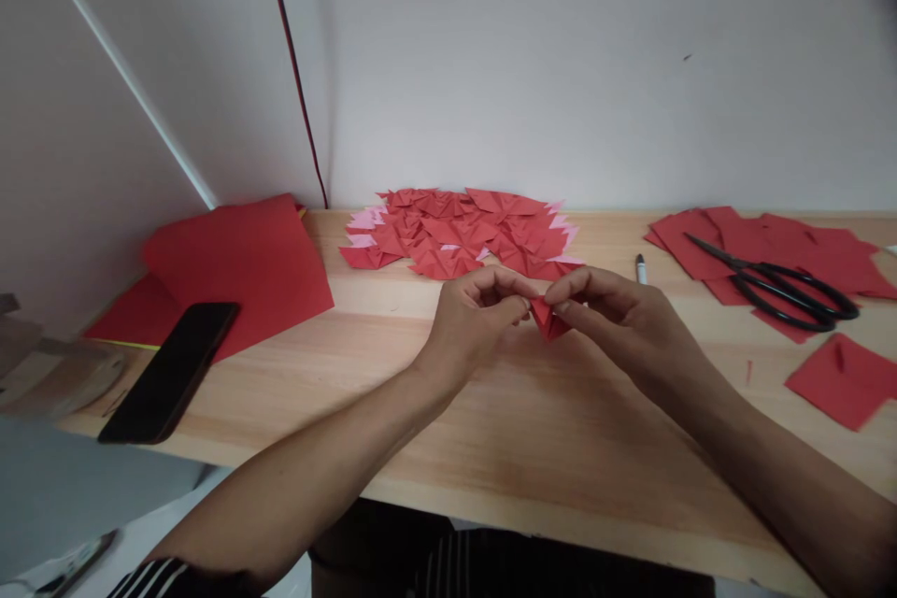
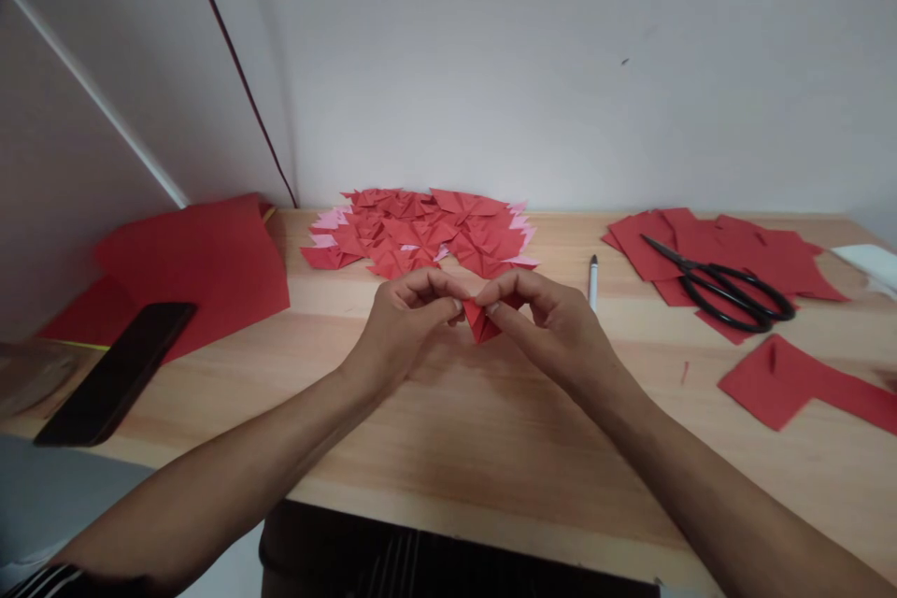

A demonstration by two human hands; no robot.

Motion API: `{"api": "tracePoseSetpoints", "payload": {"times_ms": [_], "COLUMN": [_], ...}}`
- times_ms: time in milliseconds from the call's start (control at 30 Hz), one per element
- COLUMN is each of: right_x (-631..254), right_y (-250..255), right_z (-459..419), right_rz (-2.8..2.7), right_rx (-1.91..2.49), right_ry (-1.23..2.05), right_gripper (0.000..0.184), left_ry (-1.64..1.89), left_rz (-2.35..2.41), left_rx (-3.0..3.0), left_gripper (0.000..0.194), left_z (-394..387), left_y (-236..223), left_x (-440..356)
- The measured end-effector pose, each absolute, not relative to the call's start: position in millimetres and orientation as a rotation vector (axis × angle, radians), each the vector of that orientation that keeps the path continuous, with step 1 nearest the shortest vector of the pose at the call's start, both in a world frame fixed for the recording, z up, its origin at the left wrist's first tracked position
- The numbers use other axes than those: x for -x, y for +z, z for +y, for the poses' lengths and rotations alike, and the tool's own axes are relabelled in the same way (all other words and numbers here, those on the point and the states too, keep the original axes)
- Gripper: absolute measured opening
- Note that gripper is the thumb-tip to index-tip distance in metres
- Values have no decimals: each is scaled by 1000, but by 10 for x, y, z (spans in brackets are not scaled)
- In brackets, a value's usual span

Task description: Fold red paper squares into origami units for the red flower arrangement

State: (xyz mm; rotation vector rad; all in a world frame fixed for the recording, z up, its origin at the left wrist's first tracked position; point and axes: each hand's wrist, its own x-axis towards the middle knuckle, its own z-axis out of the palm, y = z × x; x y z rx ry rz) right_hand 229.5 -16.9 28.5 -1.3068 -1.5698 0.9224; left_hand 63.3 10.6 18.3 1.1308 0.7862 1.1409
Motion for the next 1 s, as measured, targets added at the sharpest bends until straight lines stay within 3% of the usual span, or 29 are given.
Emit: {"api": "tracePoseSetpoints", "payload": {"times_ms": [267, 1000], "right_x": [-2315, -2340], "right_y": [300, 161], "right_z": [-142, -142], "right_rz": [-1651, -1901], "right_rx": [1240, 1382], "right_ry": [989, 416], "right_gripper": [22, 18], "left_ry": [1182, 1032], "left_rz": [863, 986], "left_rx": [-1454, -1614], "left_gripper": [11, 3], "left_z": [64, 86], "left_y": [149, 171], "left_x": [-640, -624]}}
